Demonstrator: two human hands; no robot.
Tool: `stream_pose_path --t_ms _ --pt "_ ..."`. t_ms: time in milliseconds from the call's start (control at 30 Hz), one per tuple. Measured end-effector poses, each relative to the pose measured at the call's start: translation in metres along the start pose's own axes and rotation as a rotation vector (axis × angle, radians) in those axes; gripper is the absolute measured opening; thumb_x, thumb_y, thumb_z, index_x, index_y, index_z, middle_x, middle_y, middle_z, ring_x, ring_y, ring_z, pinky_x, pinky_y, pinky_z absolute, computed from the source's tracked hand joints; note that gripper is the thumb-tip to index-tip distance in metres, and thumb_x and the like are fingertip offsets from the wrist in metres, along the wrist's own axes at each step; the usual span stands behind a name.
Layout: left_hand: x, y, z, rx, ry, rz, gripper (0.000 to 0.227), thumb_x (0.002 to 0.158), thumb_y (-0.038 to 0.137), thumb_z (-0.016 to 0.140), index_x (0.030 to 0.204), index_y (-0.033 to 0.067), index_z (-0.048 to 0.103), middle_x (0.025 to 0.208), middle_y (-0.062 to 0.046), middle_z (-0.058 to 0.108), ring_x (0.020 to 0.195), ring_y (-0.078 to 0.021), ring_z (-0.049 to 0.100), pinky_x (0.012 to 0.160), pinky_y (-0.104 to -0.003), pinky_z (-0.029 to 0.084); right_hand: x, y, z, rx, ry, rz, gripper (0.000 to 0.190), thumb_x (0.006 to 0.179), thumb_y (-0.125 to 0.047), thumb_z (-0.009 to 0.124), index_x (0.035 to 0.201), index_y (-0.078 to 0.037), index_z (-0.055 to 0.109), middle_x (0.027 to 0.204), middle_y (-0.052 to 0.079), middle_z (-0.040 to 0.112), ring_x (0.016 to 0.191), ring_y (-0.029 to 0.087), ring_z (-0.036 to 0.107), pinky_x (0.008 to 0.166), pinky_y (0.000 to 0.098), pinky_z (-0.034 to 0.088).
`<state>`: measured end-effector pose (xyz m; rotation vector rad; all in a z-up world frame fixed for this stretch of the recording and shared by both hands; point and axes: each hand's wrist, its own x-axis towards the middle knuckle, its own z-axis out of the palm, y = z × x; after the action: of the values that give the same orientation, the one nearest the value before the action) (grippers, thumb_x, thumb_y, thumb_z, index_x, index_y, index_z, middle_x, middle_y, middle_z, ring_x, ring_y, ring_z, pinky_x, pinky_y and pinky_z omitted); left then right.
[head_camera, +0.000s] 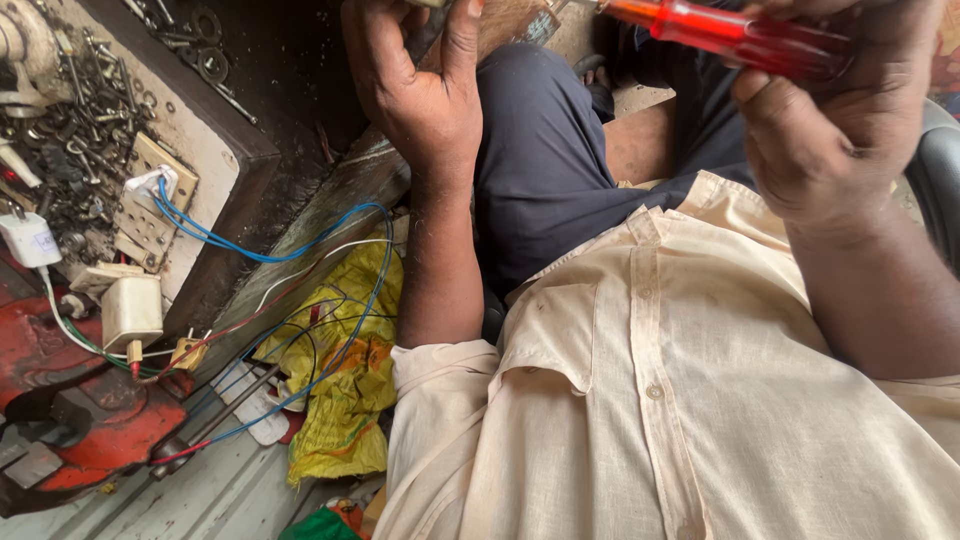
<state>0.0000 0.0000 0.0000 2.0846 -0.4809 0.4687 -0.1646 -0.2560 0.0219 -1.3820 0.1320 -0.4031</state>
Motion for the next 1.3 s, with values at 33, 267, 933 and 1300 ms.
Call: stream_pose_path --t_ms 33,267,933,1300 --pt "0.002 0.000 0.001 -0.004 0.002 0.003 0.045 0.103 0.040 0.077 0.131 0.0119 0.058 0.122 -0.002 0.061 0.107 -0.0155 0.069 0.089 -0.026 0.065 -0.004 0.007 0.007 -0.003 0.001 -0.004 0.062 0.106 -0.013 0.072 0.152 -0.005 0.030 0.124 0.011 0.055 0.106 0.018 0.059 0.098 0.0295 0.053" --pt "0.001 -0.001 0.002 0.020 0.011 -0.004 0.045 0.103 0.040 0.078 0.130 0.0104 0.058 0.119 -0.002 0.062 0.105 -0.0158 0.068 0.089 -0.028 0.063 -0.013 0.022 -0.005 -0.373 -0.004 -0.034 0.031 0.123 -0.015 0.060 0.146 -0.005 0.042 0.107 0.008 0.056 0.086 0.013 0.053 0.078 0.0224 0.043" --pt "0.003 0.011 -0.002 -0.028 0.036 0.063 0.050 0.106 0.035 0.077 0.139 0.0096 0.050 0.128 -0.006 0.055 0.111 -0.0170 0.063 0.093 -0.029 0.060 0.000 0.002 0.010 -0.272 -0.054 0.011 0.037 0.124 -0.016 0.064 0.144 -0.002 0.037 0.109 0.010 0.062 0.087 0.014 0.066 0.080 0.0247 0.057" --pt "-0.026 0.033 -0.003 -1.216 -0.131 -0.627 0.050 0.114 0.036 0.060 0.145 -0.0022 0.053 0.102 -0.007 0.069 0.074 -0.0088 0.055 0.065 -0.024 0.046 0.000 0.000 0.017 -0.311 -0.042 -0.048 0.031 0.127 -0.022 0.061 0.138 -0.001 0.041 0.106 0.010 0.061 0.078 0.011 0.061 0.070 0.0196 0.050"
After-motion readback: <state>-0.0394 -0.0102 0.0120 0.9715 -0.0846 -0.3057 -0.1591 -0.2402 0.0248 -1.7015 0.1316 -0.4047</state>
